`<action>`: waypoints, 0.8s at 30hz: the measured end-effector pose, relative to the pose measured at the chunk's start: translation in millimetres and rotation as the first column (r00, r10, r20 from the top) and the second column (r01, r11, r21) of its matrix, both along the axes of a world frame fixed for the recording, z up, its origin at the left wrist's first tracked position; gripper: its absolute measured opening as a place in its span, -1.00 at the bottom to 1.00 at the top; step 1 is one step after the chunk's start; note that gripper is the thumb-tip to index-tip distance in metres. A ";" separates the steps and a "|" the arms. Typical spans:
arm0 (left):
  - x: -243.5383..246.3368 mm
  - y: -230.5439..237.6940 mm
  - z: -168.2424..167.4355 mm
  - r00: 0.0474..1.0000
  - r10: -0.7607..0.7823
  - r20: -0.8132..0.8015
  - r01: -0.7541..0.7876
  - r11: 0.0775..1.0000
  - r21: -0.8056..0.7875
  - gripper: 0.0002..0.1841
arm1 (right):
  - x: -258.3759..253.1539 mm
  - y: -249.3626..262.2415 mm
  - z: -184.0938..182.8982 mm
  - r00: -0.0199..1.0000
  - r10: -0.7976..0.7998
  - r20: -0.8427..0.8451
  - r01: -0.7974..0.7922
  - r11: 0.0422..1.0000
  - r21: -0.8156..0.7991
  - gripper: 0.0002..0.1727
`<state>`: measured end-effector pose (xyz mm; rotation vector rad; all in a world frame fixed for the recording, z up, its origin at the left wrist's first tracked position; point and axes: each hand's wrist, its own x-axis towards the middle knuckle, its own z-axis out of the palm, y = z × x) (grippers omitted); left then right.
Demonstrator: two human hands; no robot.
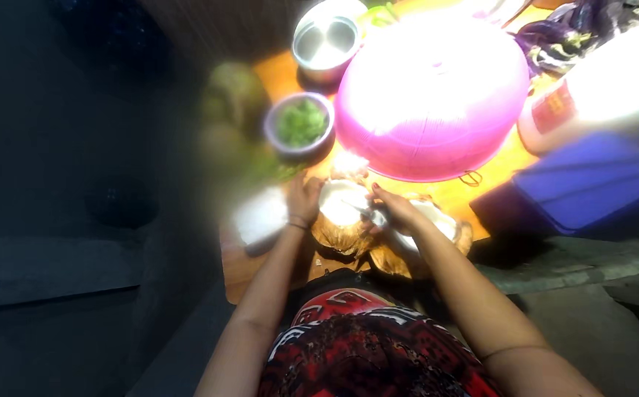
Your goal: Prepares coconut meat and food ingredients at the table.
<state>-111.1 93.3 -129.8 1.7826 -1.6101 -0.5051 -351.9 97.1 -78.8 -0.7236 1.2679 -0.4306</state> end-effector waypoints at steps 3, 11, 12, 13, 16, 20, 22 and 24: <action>-6.6 5.1 -3.7 0.923 -0.210 0.323 0.305 0.910 -0.281 -0.64 | -1.3 -4.1 13.4 0.995 0.031 -0.090 -0.049 0.977 -0.209 -0.49; -58.1 5.8 37.5 0.853 -0.522 0.032 0.504 0.837 0.213 -0.61 | 1.8 -5.8 21.9 0.996 0.084 -0.022 -0.083 0.846 -0.527 -0.32; -55.4 3.9 36.6 0.881 -0.472 -0.035 0.470 0.865 0.175 -0.64 | 1.0 -6.1 20.8 0.999 0.054 0.005 -0.042 0.832 -0.553 -0.33; -51.6 2.2 34.0 0.905 -0.407 -0.125 0.421 0.898 0.125 -0.67 | 0.6 -6.8 17.6 0.999 0.026 0.021 -0.008 0.807 -0.590 -0.34; -40.6 -4.4 27.6 0.922 -0.187 -0.339 0.232 0.968 0.098 -0.73 | 4.5 -8.2 0.3 0.995 0.051 -0.088 -0.099 0.690 -0.717 -0.39; -40.5 -6.4 31.1 0.910 -0.039 -0.412 0.117 0.979 0.166 -0.71 | 29.2 -6.8 -15.8 0.963 0.126 -0.237 -0.263 0.617 -0.741 -0.50; -40.4 -4.4 32.7 0.919 -0.043 -0.392 0.112 0.982 0.155 -0.71 | 38.9 -10.6 -21.4 0.972 0.091 -0.216 -0.219 0.683 -0.697 -0.56; -37.7 -1.4 39.6 0.923 -0.088 -0.374 0.148 0.980 0.136 -0.71 | 42.4 -17.2 -27.7 0.989 0.036 -0.143 -0.124 0.730 -0.672 -0.66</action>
